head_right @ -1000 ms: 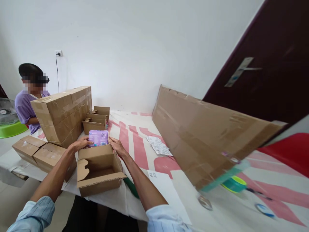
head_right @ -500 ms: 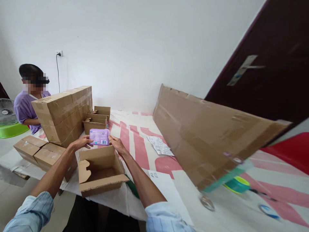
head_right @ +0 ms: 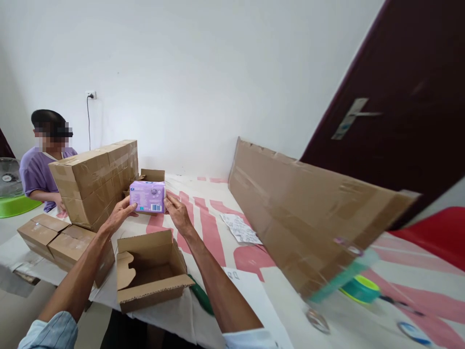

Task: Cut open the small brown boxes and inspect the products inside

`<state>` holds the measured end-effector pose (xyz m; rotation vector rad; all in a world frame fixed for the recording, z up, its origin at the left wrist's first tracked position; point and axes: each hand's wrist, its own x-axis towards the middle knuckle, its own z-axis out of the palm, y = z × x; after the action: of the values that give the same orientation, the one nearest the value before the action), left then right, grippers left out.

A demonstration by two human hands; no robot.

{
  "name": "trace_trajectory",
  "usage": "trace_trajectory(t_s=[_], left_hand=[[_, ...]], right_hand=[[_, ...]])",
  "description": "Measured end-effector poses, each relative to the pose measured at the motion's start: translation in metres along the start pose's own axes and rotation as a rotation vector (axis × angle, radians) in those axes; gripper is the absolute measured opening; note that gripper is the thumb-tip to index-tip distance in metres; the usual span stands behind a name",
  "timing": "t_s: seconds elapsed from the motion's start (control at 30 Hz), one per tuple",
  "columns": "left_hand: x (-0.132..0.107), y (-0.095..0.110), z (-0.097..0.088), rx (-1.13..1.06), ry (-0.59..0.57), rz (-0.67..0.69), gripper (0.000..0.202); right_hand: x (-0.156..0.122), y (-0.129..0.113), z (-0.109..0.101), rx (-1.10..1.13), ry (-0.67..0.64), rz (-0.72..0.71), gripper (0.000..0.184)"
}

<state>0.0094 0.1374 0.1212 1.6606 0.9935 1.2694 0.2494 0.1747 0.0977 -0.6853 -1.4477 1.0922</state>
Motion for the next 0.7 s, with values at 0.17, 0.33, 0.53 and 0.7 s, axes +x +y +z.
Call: trace_trajectory(t_s=[0.17, 0.33, 0.53, 0.7], left_hand=[[-0.007, 0.010, -0.002, 0.008, -0.013, 0.032, 0.082], [-0.002, 0.017, -0.013, -0.090, -0.112, -0.104, 0.081], [0.034, 0.012, -0.035, 0.351, -0.222, 0.056, 0.076], [0.059, -0.031, -0.057, 0.571, -0.252, 0.007, 0.074]], right_hand=[[-0.004, -0.006, 0.001, -0.016, -0.002, -0.066, 0.069], [-0.009, -0.009, -0.001, -0.197, -0.031, -0.213, 0.048], [-0.016, -0.007, -0.009, -0.388, -0.070, -0.303, 0.057], [-0.044, 0.012, -0.032, -0.413, -0.290, 0.185, 0.066]])
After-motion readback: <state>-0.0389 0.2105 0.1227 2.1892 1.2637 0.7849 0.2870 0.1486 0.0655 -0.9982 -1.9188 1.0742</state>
